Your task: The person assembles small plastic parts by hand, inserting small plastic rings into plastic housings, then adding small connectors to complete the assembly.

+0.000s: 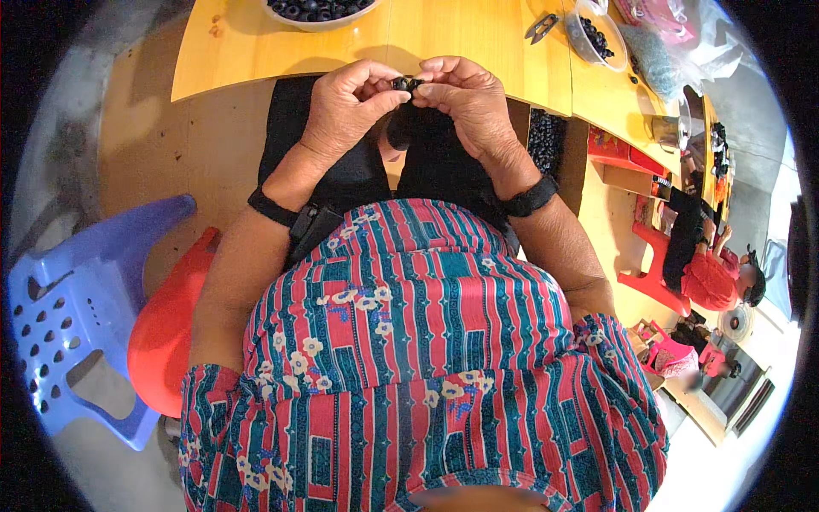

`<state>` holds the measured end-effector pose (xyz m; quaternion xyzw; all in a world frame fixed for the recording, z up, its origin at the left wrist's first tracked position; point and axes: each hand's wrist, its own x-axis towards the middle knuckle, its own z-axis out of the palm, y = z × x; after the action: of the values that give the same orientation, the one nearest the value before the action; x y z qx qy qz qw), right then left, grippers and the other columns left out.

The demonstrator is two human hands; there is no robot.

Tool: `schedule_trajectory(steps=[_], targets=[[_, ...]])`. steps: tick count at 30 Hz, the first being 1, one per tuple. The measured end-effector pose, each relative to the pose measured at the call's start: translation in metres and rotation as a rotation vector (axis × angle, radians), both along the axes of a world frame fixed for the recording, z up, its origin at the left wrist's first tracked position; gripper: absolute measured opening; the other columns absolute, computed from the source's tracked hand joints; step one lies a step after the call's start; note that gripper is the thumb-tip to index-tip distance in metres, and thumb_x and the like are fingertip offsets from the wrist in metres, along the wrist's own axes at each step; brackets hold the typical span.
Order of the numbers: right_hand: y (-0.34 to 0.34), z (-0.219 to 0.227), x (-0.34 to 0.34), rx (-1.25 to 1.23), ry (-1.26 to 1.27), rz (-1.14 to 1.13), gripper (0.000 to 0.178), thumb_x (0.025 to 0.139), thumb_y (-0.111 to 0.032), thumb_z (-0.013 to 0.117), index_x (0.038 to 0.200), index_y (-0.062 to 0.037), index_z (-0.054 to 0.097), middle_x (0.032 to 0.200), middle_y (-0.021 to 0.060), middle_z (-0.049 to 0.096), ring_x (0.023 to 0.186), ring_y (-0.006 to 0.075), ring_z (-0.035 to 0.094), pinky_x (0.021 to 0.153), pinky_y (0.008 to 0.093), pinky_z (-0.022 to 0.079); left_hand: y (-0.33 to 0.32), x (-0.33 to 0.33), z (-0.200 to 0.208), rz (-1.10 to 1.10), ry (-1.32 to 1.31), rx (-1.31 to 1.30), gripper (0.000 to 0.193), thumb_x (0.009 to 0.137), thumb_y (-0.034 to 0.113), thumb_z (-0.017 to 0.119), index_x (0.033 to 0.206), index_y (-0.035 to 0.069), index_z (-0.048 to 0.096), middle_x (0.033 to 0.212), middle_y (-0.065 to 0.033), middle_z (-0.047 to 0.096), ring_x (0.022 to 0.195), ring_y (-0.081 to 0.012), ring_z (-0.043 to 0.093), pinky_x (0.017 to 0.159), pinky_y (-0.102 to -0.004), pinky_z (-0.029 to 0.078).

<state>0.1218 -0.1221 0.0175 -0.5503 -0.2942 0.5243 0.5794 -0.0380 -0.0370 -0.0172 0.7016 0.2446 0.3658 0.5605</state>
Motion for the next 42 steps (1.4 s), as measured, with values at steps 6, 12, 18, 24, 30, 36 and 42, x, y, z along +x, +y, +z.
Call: schedule_trajectory(steps=[6,12,18,24,30,36,42], targets=[[0.0,0.0,-0.002,0.057,-0.028,-0.016,0.023,0.078,0.008,0.059,0.098,-0.0004,0.059,0.087,0.0054,0.061,0.076,0.0148,0.062,0.073,0.026,0.053,-0.001,0.0,-0.001,-0.02,0.021,0.02,0.017,0.075,0.005,0.071,0.09,0.004,0.061,0.071,0.0027,0.059,0.064,-0.0028,0.054,0.058,-0.0179,0.047],[0.001,0.006,-0.004,0.029,-0.055,-0.011,0.022,0.075,0.009,0.061,0.095,-0.0007,0.06,0.086,0.0059,0.062,0.076,0.0141,0.061,0.07,0.0243,0.051,-0.002,0.0,-0.001,-0.021,0.03,0.04,0.017,0.075,0.004,0.071,0.089,0.004,0.062,0.072,0.0021,0.06,0.065,-0.0026,0.055,0.059,-0.0181,0.047],[0.001,0.006,-0.004,0.033,-0.057,-0.009,0.021,0.074,0.01,0.061,0.092,0.0006,0.06,0.085,0.0056,0.062,0.075,0.0136,0.061,0.071,0.0241,0.05,-0.002,0.0,0.001,-0.014,0.044,0.058,0.018,0.074,0.003,0.071,0.089,0.004,0.062,0.072,0.0019,0.06,0.065,-0.0028,0.055,0.059,-0.0182,0.047],[0.002,0.007,-0.005,0.049,-0.103,-0.005,0.02,0.073,0.01,0.062,0.09,0.0,0.061,0.085,0.0055,0.062,0.075,0.0132,0.061,0.072,0.0243,0.05,-0.002,0.0,0.002,-0.006,0.052,0.082,0.017,0.074,0.004,0.07,0.089,0.004,0.062,0.072,0.0019,0.06,0.066,-0.0031,0.055,0.06,-0.0188,0.048],[0.002,0.01,-0.007,0.05,-0.131,-0.01,0.02,0.073,0.008,0.064,0.091,-0.0004,0.061,0.084,0.0049,0.063,0.077,0.012,0.061,0.073,0.0238,0.05,-0.001,0.0,0.003,-0.001,0.016,0.045,0.02,0.07,0.007,0.074,0.086,0.004,0.062,0.071,-0.0028,0.065,0.061,-0.006,0.059,0.058,-0.0207,0.049],[0.002,0.007,-0.007,0.066,-0.248,-0.033,0.019,0.073,0.008,0.064,0.09,0.0001,0.062,0.086,0.0049,0.064,0.079,0.011,0.061,0.075,0.0233,0.05,-0.001,0.0,0.004,0.025,0.058,0.091,0.02,0.07,0.007,0.074,0.085,0.004,0.062,0.071,-0.0032,0.065,0.061,-0.0059,0.059,0.058,-0.0209,0.049],[0.003,0.005,-0.01,0.085,-0.353,-0.037,0.018,0.073,0.007,0.066,0.09,0.0006,0.062,0.084,0.0035,0.064,0.078,0.0086,0.06,0.074,0.0213,0.05,0.0,0.001,0.001,0.007,0.034,0.084,0.016,0.075,0.005,0.069,0.089,0.005,0.062,0.069,0.0018,0.06,0.063,-0.0032,0.055,0.058,-0.0193,0.047]])
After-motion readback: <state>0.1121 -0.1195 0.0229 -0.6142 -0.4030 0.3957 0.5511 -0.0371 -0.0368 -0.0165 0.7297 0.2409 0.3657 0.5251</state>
